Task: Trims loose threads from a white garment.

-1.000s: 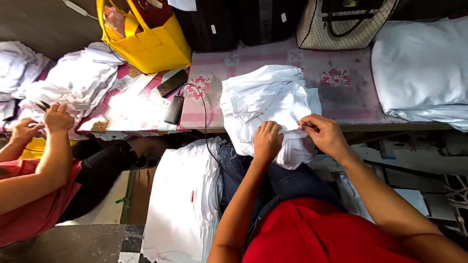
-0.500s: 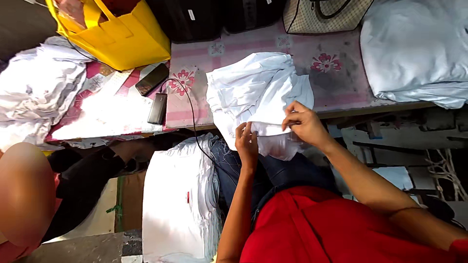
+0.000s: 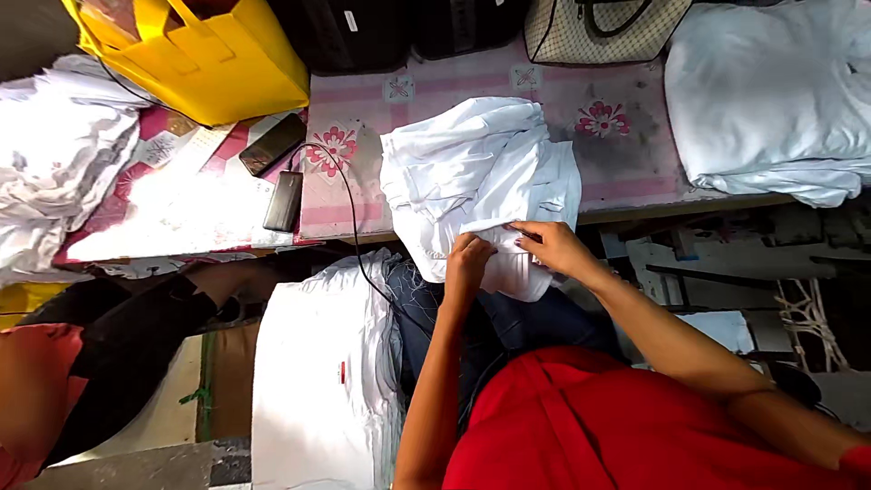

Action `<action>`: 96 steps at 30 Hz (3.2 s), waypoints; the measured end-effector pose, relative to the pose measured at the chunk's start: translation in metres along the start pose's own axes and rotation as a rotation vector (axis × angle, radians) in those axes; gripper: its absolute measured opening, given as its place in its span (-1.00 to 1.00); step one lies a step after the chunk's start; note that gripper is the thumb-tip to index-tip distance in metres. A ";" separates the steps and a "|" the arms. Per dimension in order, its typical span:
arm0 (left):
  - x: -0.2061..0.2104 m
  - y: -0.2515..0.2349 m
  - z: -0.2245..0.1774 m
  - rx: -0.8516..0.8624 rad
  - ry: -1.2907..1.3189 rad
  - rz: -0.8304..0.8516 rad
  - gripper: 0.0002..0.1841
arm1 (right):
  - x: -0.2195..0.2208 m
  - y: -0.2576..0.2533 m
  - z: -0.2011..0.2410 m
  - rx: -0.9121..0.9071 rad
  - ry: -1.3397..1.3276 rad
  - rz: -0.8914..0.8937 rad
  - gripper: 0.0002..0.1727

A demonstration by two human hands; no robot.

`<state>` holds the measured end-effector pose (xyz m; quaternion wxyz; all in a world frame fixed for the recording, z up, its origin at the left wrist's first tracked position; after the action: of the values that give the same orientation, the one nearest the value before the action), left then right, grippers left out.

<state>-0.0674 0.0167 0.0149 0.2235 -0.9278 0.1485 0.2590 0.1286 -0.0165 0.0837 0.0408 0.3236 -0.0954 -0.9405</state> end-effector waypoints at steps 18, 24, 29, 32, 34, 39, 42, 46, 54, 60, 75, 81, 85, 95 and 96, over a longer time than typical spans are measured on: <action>-0.002 0.028 -0.011 -0.100 -0.086 -0.239 -0.94 | 0.008 -0.001 0.030 0.341 -0.419 0.352 -0.51; -0.009 0.038 -0.017 -0.149 0.043 -0.253 -0.93 | 0.014 -0.004 0.027 0.382 -0.335 0.448 -0.50; -0.008 0.038 -0.021 -0.194 0.057 -0.249 -0.90 | 0.021 -0.012 0.037 0.335 -0.257 0.454 -0.51; -0.008 0.039 -0.020 -0.192 0.082 -0.259 -0.91 | 0.025 -0.016 0.033 0.311 -0.251 0.442 -0.53; -0.008 0.039 -0.019 -0.187 0.086 -0.263 -0.91 | 0.027 -0.018 0.030 0.292 -0.248 0.415 -0.55; -0.008 0.043 -0.018 -0.202 0.072 -0.229 -0.92 | 0.030 -0.015 0.028 0.268 -0.227 0.362 -0.59; -0.017 0.038 -0.028 -0.300 -0.005 -0.106 -0.82 | 0.024 -0.011 0.030 0.271 -0.243 0.355 -0.59; -0.013 0.023 -0.021 -0.316 -0.097 -0.069 -0.68 | 0.022 -0.009 0.035 0.282 -0.282 0.324 -0.58; -0.017 0.028 -0.018 -0.377 0.171 -0.156 -0.86 | 0.018 -0.005 0.038 0.399 -0.390 0.406 -0.55; -0.015 0.032 -0.021 -0.317 0.193 -0.226 -0.88 | 0.029 -0.009 0.041 0.430 -0.460 0.436 -0.55; -0.011 0.025 -0.036 -0.213 -0.189 -0.128 -0.84 | 0.022 -0.003 0.039 0.390 -0.458 0.285 -0.57; 0.012 0.016 -0.015 -0.084 -0.219 -0.221 -0.91 | 0.020 -0.002 0.033 0.411 -0.474 0.282 -0.57; 0.002 0.020 -0.012 -0.174 -0.049 -0.175 -0.94 | 0.015 0.002 0.029 0.444 -0.535 0.346 -0.56; -0.007 0.035 -0.026 -0.458 0.481 -0.243 -0.93 | 0.022 0.002 0.024 0.482 -0.608 0.500 -0.55; -0.007 0.035 -0.027 -0.488 0.522 -0.241 -0.93 | 0.022 0.002 0.025 0.471 -0.614 0.499 -0.56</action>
<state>-0.0758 -0.0253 0.0276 -0.0206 -0.9994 0.0241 0.0135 0.0956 -0.0172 0.0898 0.1609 -0.0023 -0.3893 -0.9069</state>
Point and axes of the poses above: each hand's wrist, its own y-axis away from the middle knuckle, its own x-axis out of the palm, z = x × y, the point moved 1 cm from there along -y, towards the middle knuckle, and after that the axes turned 1 degree about -y, right-handed, at the moved point
